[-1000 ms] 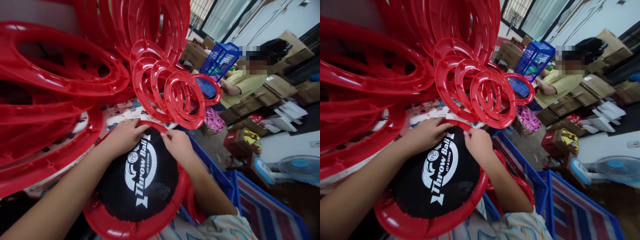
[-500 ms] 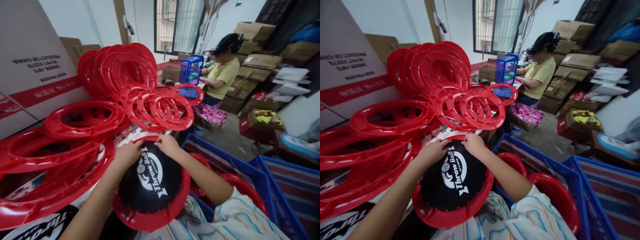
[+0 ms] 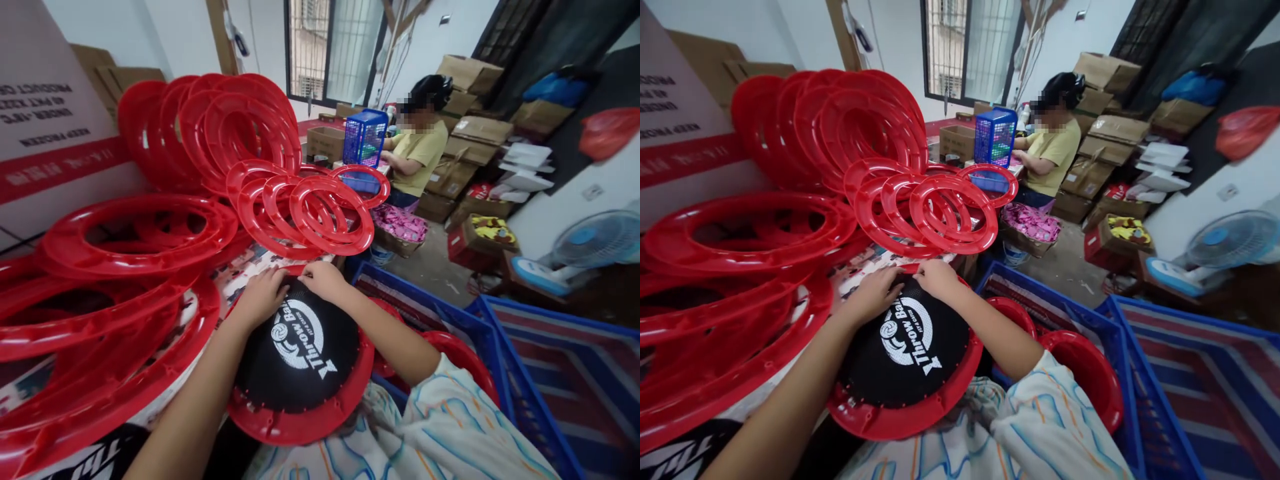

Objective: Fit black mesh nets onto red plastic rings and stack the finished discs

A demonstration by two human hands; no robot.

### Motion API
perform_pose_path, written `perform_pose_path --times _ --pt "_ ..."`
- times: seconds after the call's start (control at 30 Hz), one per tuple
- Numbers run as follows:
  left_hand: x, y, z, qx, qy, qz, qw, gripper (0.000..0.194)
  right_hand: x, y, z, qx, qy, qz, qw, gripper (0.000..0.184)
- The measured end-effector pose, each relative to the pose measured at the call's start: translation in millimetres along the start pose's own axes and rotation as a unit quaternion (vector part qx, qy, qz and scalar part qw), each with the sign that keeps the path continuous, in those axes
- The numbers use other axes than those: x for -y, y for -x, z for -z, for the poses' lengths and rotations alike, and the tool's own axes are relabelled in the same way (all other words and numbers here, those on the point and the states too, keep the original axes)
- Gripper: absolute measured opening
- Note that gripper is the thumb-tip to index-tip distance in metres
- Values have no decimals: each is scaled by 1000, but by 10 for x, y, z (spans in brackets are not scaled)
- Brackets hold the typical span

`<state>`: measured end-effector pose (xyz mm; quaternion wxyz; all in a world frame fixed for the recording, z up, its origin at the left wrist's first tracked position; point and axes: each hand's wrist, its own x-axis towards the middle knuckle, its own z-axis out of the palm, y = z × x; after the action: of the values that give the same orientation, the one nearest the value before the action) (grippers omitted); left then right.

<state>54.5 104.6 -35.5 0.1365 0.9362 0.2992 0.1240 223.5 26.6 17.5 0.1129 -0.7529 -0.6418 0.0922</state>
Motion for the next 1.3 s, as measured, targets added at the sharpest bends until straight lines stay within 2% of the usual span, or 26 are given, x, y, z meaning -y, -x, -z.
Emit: perform_pose_path --times 0.3,0.57,0.8,1.03,1.2,1.3 --pt "22 -15 -35 -15 6 -15 1000 41 -83 -239 -3 -10 1 4 1000 20" --pt "4 9 -46 -16 -12 -10 1000 43 -116 -290 -76 -3 5 -16 1000 20" --pt "-33 27 -38 -8 -29 4 1000 44 -45 -301 -51 14 28 -21 999 21" --pt "-38 10 -39 2 -44 27 999 43 32 -143 45 19 51 -28 998 23" --pt "-38 2 -26 4 -41 26 999 42 -13 46 123 33 59 -45 997 21" --pt "-36 6 -28 3 -37 28 999 42 -54 47 170 31 66 -54 996 20"
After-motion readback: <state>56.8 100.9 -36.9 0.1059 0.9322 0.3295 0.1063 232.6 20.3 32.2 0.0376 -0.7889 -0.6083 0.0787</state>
